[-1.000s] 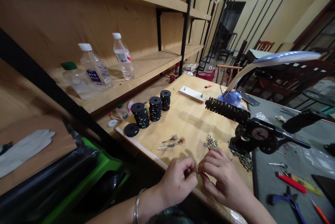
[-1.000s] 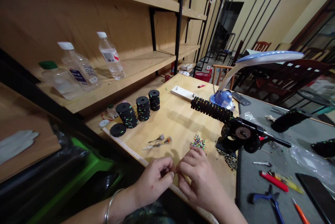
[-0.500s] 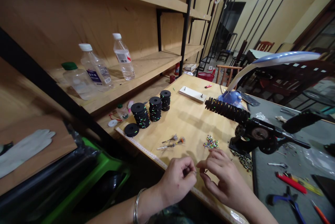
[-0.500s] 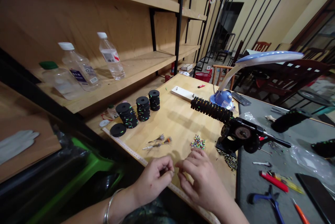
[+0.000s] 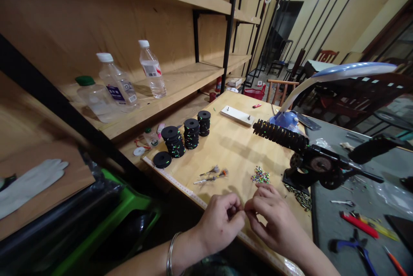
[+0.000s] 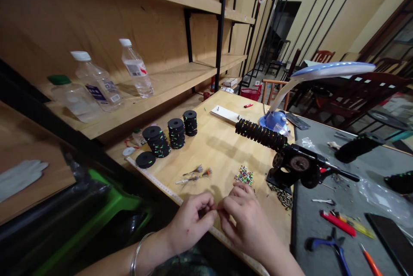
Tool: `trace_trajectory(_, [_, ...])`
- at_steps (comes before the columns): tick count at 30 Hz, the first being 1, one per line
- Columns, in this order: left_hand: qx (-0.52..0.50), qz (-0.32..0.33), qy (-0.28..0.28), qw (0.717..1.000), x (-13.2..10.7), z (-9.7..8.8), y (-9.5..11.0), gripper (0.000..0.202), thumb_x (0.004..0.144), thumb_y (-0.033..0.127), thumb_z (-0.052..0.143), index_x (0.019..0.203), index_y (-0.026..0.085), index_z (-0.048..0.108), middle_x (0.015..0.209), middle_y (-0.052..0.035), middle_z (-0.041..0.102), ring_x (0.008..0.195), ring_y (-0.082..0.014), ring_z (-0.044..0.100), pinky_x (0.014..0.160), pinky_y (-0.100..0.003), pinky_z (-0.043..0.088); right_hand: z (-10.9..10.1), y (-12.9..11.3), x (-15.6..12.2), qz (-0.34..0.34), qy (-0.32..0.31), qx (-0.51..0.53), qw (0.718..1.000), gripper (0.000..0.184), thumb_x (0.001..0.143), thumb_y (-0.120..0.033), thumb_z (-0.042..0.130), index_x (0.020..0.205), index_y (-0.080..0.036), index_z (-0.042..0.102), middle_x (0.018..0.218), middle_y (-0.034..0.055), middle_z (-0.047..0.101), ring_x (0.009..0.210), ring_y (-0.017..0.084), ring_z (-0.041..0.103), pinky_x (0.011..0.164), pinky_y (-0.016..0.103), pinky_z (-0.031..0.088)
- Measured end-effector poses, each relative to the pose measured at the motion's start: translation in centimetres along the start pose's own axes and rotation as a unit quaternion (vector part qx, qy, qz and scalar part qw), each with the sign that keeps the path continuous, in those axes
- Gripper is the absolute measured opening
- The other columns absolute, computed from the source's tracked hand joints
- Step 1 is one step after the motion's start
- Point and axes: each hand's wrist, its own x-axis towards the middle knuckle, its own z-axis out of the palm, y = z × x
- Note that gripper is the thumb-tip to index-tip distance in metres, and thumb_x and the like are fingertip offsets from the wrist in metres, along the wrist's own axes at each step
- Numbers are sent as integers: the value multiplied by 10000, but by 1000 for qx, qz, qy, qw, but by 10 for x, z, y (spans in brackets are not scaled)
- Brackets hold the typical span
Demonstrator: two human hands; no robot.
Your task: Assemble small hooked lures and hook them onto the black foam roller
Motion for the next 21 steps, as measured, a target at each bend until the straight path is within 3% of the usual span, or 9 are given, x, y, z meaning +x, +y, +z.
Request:
trace_trajectory(12, [-31, 15, 10, 999, 2, 2, 1, 149, 662, 86, 500, 561, 180, 445, 527, 50, 393, 522, -97, 363, 495, -224, 279, 1, 1, -1, -1, -8, 0, 1000, 156, 760, -75, 480, 753, -228, 508, 617, -35, 532, 626, 150, 520, 909, 440, 407])
trace_trajectory(21, [-41, -1, -9, 999, 1, 1, -2, 97, 704, 110, 513, 639, 176, 485, 555, 46, 431, 541, -105, 399, 517, -224, 305, 0, 1, -3, 3, -4, -3, 1000, 154, 821, -87, 469, 775, -225, 519, 626, -30, 563, 621, 147, 536, 907, 433, 415])
